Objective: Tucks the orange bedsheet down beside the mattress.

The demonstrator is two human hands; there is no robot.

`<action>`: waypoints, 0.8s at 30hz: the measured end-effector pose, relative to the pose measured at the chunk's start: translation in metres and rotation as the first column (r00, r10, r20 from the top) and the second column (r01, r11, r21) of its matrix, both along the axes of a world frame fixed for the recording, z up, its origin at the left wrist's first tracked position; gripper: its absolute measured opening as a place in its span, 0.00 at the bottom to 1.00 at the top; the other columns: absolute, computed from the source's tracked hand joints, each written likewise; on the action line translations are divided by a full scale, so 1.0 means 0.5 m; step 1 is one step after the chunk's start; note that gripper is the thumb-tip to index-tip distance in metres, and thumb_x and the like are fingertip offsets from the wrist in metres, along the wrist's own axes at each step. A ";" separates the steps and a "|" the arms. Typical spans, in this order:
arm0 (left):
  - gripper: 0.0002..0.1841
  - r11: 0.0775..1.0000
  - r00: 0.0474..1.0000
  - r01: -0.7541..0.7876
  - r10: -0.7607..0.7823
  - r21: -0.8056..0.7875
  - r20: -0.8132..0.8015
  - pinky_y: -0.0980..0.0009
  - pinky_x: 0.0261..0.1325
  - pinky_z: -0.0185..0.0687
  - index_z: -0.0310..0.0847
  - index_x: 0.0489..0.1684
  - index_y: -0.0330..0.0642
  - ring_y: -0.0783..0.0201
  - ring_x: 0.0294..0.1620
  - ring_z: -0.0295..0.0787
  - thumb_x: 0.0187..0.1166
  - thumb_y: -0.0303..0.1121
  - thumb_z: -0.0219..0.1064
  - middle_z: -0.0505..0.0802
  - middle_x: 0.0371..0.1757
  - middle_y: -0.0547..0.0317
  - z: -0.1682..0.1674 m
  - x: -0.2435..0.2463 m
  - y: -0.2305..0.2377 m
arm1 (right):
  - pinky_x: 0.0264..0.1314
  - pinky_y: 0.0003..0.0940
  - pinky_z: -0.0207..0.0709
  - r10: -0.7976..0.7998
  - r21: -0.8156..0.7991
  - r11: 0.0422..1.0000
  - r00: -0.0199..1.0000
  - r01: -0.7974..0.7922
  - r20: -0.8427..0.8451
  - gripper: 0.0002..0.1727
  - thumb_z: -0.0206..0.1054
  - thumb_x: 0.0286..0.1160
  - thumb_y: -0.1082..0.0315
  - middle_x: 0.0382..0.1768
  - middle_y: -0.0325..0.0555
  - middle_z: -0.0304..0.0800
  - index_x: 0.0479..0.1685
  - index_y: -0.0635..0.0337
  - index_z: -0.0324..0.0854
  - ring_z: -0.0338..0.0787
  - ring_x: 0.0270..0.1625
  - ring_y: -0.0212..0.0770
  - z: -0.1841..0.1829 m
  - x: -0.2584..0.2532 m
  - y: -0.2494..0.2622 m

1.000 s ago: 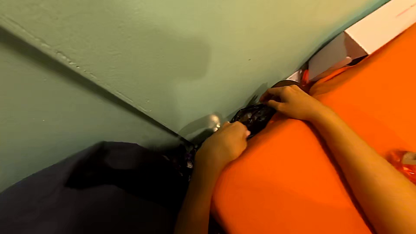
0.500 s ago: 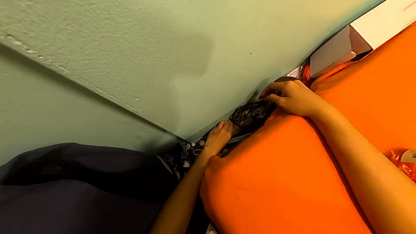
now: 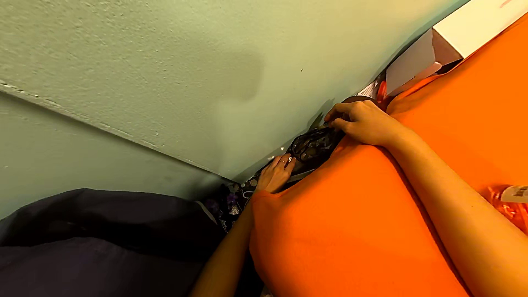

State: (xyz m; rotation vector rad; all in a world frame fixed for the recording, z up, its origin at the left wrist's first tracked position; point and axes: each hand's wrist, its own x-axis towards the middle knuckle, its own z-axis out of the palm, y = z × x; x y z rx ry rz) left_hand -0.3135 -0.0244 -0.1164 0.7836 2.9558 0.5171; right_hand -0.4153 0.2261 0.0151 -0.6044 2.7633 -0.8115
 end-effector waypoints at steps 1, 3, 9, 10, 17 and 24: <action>0.21 0.999 0.999 -0.026 0.027 -0.030 0.036 0.55 0.77 0.76 0.79 0.77 0.39 0.45 0.80 0.79 0.89 0.26 0.51 0.83 0.77 0.43 0.004 -0.001 0.001 | 0.45 0.53 0.81 -0.002 -0.002 1.000 1.000 0.002 -0.002 0.11 0.59 0.86 0.69 0.36 0.45 0.92 0.50 0.56 0.88 0.90 0.38 0.44 0.001 0.000 0.000; 0.22 0.997 0.987 -0.039 0.049 -0.065 0.154 0.54 0.81 0.72 0.76 0.81 0.41 0.45 0.84 0.73 0.91 0.27 0.50 0.79 0.82 0.42 0.003 -0.001 -0.003 | 0.45 0.51 0.81 0.001 -0.013 1.000 1.000 -0.002 -0.011 0.10 0.59 0.86 0.69 0.36 0.46 0.92 0.49 0.56 0.88 0.90 0.37 0.44 0.000 0.001 0.000; 0.20 0.998 0.944 -0.057 0.064 -0.034 0.323 0.54 0.82 0.69 0.81 0.75 0.36 0.44 0.85 0.71 0.92 0.28 0.50 0.79 0.82 0.43 0.005 -0.005 -0.014 | 0.45 0.50 0.82 0.012 -0.033 0.999 0.999 -0.013 -0.033 0.10 0.60 0.85 0.71 0.35 0.46 0.92 0.47 0.57 0.88 0.90 0.37 0.42 -0.002 0.001 0.002; 0.19 0.998 0.952 -0.061 0.063 -0.016 0.300 0.54 0.80 0.71 0.83 0.71 0.34 0.43 0.83 0.74 0.91 0.28 0.51 0.82 0.79 0.42 0.001 -0.004 -0.017 | 0.45 0.49 0.82 0.015 -0.030 0.999 0.999 -0.016 -0.038 0.10 0.60 0.85 0.70 0.35 0.46 0.92 0.48 0.57 0.88 0.90 0.36 0.42 -0.002 0.001 0.000; 0.16 0.998 0.996 0.007 -0.012 0.058 0.085 0.49 0.70 0.80 0.88 0.59 0.30 0.32 0.66 0.85 0.86 0.24 0.55 0.89 0.63 0.31 -0.016 -0.001 -0.017 | 0.53 0.61 0.79 -0.029 -0.015 0.999 0.999 0.030 0.028 0.12 0.60 0.84 0.65 0.42 0.51 0.92 0.51 0.58 0.88 0.90 0.51 0.53 -0.002 -0.003 -0.004; 0.19 0.947 0.903 -0.268 0.182 0.177 0.389 0.48 0.71 0.78 0.80 0.67 0.30 0.39 0.65 0.85 0.89 0.37 0.58 0.89 0.62 0.34 -0.083 -0.052 -0.024 | 0.55 0.64 0.80 -0.075 -0.039 0.996 0.991 0.079 0.108 0.14 0.61 0.85 0.60 0.52 0.55 0.90 0.54 0.59 0.87 0.88 0.61 0.57 0.003 0.001 0.003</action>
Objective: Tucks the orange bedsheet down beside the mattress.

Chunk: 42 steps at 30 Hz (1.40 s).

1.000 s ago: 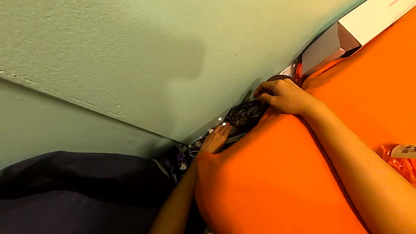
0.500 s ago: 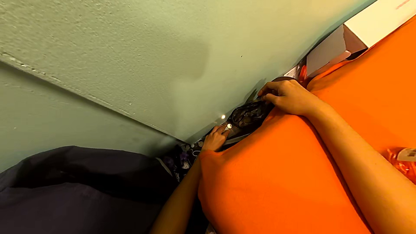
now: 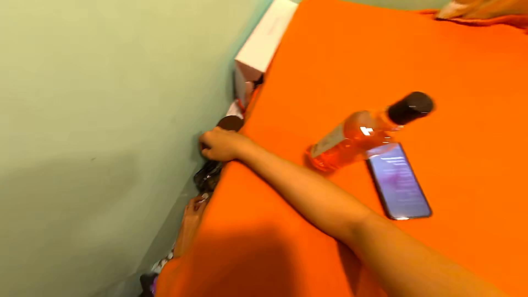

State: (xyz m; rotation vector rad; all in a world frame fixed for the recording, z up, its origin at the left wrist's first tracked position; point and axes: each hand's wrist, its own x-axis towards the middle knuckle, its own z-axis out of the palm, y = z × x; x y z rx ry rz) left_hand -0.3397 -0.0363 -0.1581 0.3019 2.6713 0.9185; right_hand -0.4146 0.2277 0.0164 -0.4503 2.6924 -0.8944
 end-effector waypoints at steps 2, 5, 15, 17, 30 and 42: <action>0.17 0.993 0.980 0.104 -0.111 -0.054 -0.163 0.48 0.69 0.78 0.84 0.63 0.28 0.38 0.64 0.86 0.90 0.33 0.57 0.91 0.60 0.35 -0.020 0.002 -0.015 | 0.53 0.61 0.81 0.020 -0.023 1.000 1.000 -0.019 0.024 0.13 0.61 0.86 0.62 0.49 0.54 0.89 0.55 0.60 0.86 0.89 0.57 0.55 0.009 0.001 0.003; 0.15 0.934 0.880 0.258 -0.332 -0.247 -0.340 0.48 0.65 0.82 0.87 0.58 0.27 0.36 0.60 0.89 0.83 0.26 0.59 0.92 0.56 0.35 0.009 0.011 -0.017 | 0.51 0.58 0.81 0.027 -0.047 0.999 0.999 -0.026 0.031 0.12 0.61 0.86 0.64 0.48 0.54 0.88 0.55 0.61 0.85 0.89 0.55 0.54 0.017 0.005 0.005; 0.13 0.919 0.590 0.280 -0.392 -0.277 -0.705 0.49 0.45 0.90 0.87 0.55 0.28 0.39 0.47 0.93 0.87 0.25 0.56 0.91 0.53 0.33 0.303 -0.042 0.092 | 0.47 0.56 0.81 0.016 -0.087 0.996 1.000 -0.015 0.009 0.11 0.61 0.86 0.65 0.44 0.53 0.89 0.56 0.61 0.84 0.89 0.50 0.52 0.012 0.002 0.007; 0.12 0.907 0.695 0.256 -0.413 -0.334 -0.589 0.43 0.48 0.89 0.83 0.58 0.26 0.35 0.47 0.92 0.84 0.21 0.58 0.88 0.56 0.29 0.305 -0.076 0.128 | 0.51 0.57 0.81 0.035 -0.081 0.996 0.999 -0.033 0.026 0.13 0.60 0.87 0.64 0.46 0.53 0.88 0.57 0.61 0.83 0.89 0.52 0.53 0.011 -0.004 0.009; 0.13 0.840 0.960 0.169 -0.259 -0.515 -0.108 0.33 0.55 0.81 0.85 0.57 0.28 0.27 0.53 0.89 0.85 0.28 0.62 0.91 0.48 0.26 0.271 -0.086 0.207 | 0.50 0.52 0.82 0.027 -0.079 0.997 0.999 -0.025 0.035 0.13 0.61 0.87 0.65 0.45 0.53 0.88 0.60 0.62 0.82 0.89 0.51 0.51 0.011 -0.004 0.006; 0.16 0.873 0.810 0.454 -0.488 -0.180 -0.324 0.52 0.70 0.81 0.86 0.60 0.25 0.39 0.65 0.88 0.80 0.23 0.59 0.89 0.66 0.36 0.065 0.011 -0.042 | 0.52 0.55 0.81 0.038 -0.095 0.995 0.998 -0.033 0.051 0.13 0.60 0.87 0.65 0.47 0.54 0.88 0.60 0.62 0.81 0.88 0.53 0.52 0.009 -0.008 0.007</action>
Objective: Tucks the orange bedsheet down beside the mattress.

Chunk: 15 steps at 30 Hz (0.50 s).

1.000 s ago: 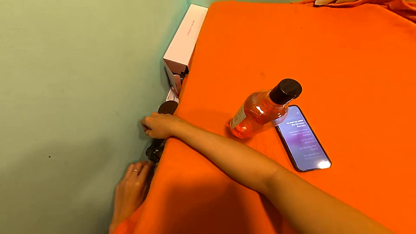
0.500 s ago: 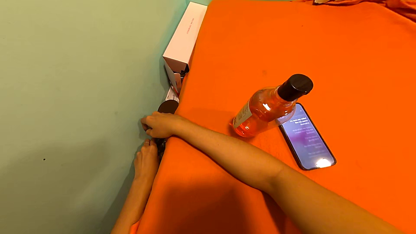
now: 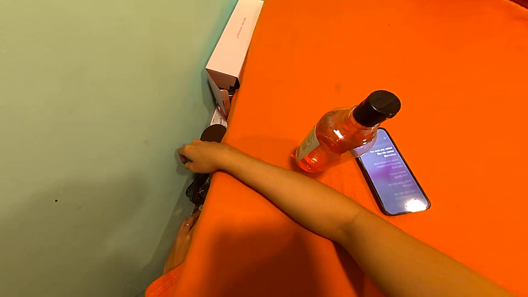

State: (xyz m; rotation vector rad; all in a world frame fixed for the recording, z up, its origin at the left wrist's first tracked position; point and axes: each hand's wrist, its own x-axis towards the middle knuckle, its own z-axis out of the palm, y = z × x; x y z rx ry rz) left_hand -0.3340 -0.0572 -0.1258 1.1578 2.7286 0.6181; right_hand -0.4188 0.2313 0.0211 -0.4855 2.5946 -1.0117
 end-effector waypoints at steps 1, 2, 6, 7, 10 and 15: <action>0.17 1.000 0.999 0.010 -0.009 -0.018 0.052 0.52 0.74 0.79 0.85 0.63 0.26 0.39 0.69 0.86 0.81 0.24 0.59 0.88 0.70 0.36 -0.003 0.003 -0.009 | 0.53 0.55 0.81 0.005 -0.003 1.000 1.000 -0.005 0.002 0.13 0.59 0.88 0.65 0.48 0.54 0.88 0.60 0.62 0.81 0.88 0.54 0.53 0.000 -0.003 0.001; 0.18 0.999 0.995 -0.002 0.006 -0.037 0.101 0.53 0.76 0.76 0.84 0.65 0.26 0.39 0.73 0.84 0.82 0.25 0.58 0.86 0.72 0.36 0.006 0.008 -0.008 | 0.53 0.55 0.81 0.009 -0.008 1.000 1.000 -0.009 0.000 0.13 0.59 0.88 0.65 0.48 0.54 0.88 0.60 0.62 0.81 0.88 0.55 0.53 -0.001 -0.005 0.002; 0.19 0.991 0.986 -0.056 0.074 -0.123 0.150 0.54 0.78 0.75 0.83 0.68 0.29 0.43 0.77 0.81 0.85 0.27 0.57 0.85 0.75 0.40 0.035 0.023 0.007 | 0.53 0.54 0.81 0.013 -0.009 1.000 1.000 -0.013 -0.006 0.13 0.60 0.87 0.65 0.48 0.53 0.87 0.59 0.62 0.81 0.88 0.54 0.52 -0.008 -0.006 -0.001; 0.18 0.994 0.995 -0.040 0.049 -0.104 0.091 0.54 0.74 0.79 0.84 0.65 0.28 0.42 0.73 0.85 0.83 0.26 0.58 0.87 0.72 0.39 0.032 0.022 0.010 | 0.52 0.54 0.81 0.009 -0.002 1.000 1.000 -0.009 -0.008 0.12 0.60 0.87 0.64 0.47 0.53 0.87 0.59 0.62 0.81 0.88 0.53 0.51 -0.005 -0.006 -0.001; 0.15 0.998 0.995 0.025 -0.031 -0.062 -0.095 0.55 0.60 0.87 0.89 0.52 0.26 0.42 0.58 0.92 0.76 0.25 0.59 0.93 0.58 0.38 0.010 0.010 0.016 | 0.48 0.53 0.82 -0.022 0.014 1.000 1.000 0.022 -0.020 0.13 0.62 0.87 0.64 0.45 0.52 0.88 0.60 0.60 0.82 0.89 0.50 0.51 -0.001 0.003 -0.004; 0.13 0.996 0.991 0.040 -0.049 -0.076 -0.124 0.56 0.57 0.88 0.90 0.49 0.27 0.44 0.53 0.93 0.76 0.24 0.60 0.94 0.52 0.40 0.015 0.003 0.028 | 0.48 0.53 0.82 -0.026 0.013 1.000 0.999 0.026 -0.022 0.12 0.62 0.87 0.65 0.45 0.52 0.88 0.59 0.61 0.82 0.89 0.50 0.51 -0.001 0.004 -0.003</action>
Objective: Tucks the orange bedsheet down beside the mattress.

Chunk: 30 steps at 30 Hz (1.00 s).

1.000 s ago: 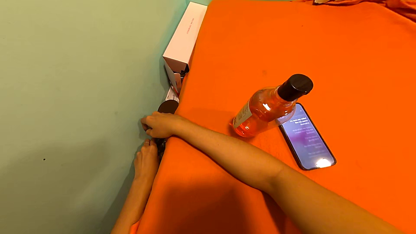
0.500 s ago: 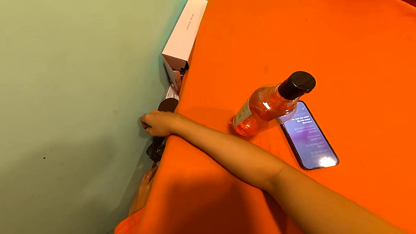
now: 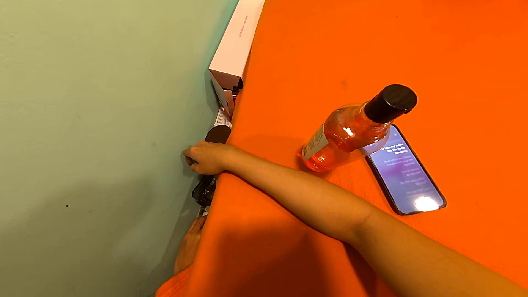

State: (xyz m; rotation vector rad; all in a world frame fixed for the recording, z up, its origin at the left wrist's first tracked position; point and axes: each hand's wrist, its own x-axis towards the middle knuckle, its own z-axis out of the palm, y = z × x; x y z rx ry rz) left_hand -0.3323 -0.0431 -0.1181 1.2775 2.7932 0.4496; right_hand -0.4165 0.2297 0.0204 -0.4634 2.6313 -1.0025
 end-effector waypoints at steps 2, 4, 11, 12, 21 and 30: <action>0.14 1.000 0.998 -0.030 0.030 -0.006 0.059 0.57 0.61 0.87 0.90 0.52 0.30 0.46 0.58 0.92 0.78 0.24 0.60 0.93 0.58 0.44 -0.001 -0.003 -0.008 | 0.49 0.53 0.82 0.000 0.003 1.000 1.000 0.000 0.003 0.12 0.62 0.86 0.65 0.45 0.52 0.87 0.58 0.61 0.82 0.89 0.51 0.51 0.003 0.001 0.000; 0.14 0.998 0.991 -0.056 0.056 -0.009 0.117 0.54 0.63 0.86 0.90 0.54 0.30 0.45 0.61 0.91 0.80 0.23 0.59 0.92 0.62 0.44 0.004 -0.002 -0.013 | 0.50 0.53 0.82 0.001 -0.002 1.000 1.000 -0.001 0.007 0.12 0.62 0.86 0.65 0.45 0.53 0.88 0.59 0.61 0.82 0.89 0.51 0.51 0.004 0.002 0.002; 0.13 0.993 0.994 -0.058 0.048 0.101 0.100 0.54 0.61 0.87 0.90 0.50 0.26 0.43 0.56 0.92 0.78 0.22 0.60 0.93 0.57 0.40 -0.026 -0.006 -0.024 | 0.49 0.51 0.82 0.014 -0.020 1.000 1.000 -0.014 -0.005 0.13 0.61 0.86 0.66 0.44 0.53 0.88 0.60 0.63 0.82 0.89 0.49 0.50 -0.001 -0.002 0.003; 0.13 0.996 0.993 -0.064 0.057 0.062 0.103 0.54 0.60 0.87 0.89 0.51 0.26 0.42 0.56 0.92 0.79 0.21 0.60 0.93 0.57 0.39 -0.017 -0.007 -0.016 | 0.48 0.50 0.82 0.011 -0.021 1.000 1.000 -0.012 -0.004 0.12 0.61 0.86 0.66 0.43 0.52 0.88 0.59 0.63 0.82 0.89 0.49 0.50 -0.001 -0.003 0.004; 0.22 0.897 0.933 -0.141 0.262 -0.419 0.246 0.45 0.69 0.81 0.71 0.79 0.29 0.35 0.73 0.82 0.85 0.22 0.58 0.82 0.72 0.30 0.090 -0.016 0.076 | 0.52 0.51 0.82 -0.007 -0.031 0.999 1.000 0.008 0.015 0.13 0.60 0.87 0.66 0.46 0.54 0.89 0.60 0.63 0.82 0.89 0.52 0.50 0.003 -0.001 0.003; 0.14 0.884 0.930 -0.176 0.294 -0.433 0.222 0.48 0.62 0.84 0.82 0.64 0.28 0.38 0.62 0.88 0.86 0.22 0.58 0.85 0.63 0.32 0.192 -0.006 0.142 | 0.52 0.52 0.81 0.000 -0.031 1.000 1.000 0.001 0.031 0.13 0.59 0.88 0.67 0.47 0.55 0.87 0.60 0.64 0.81 0.88 0.54 0.51 0.004 0.000 0.005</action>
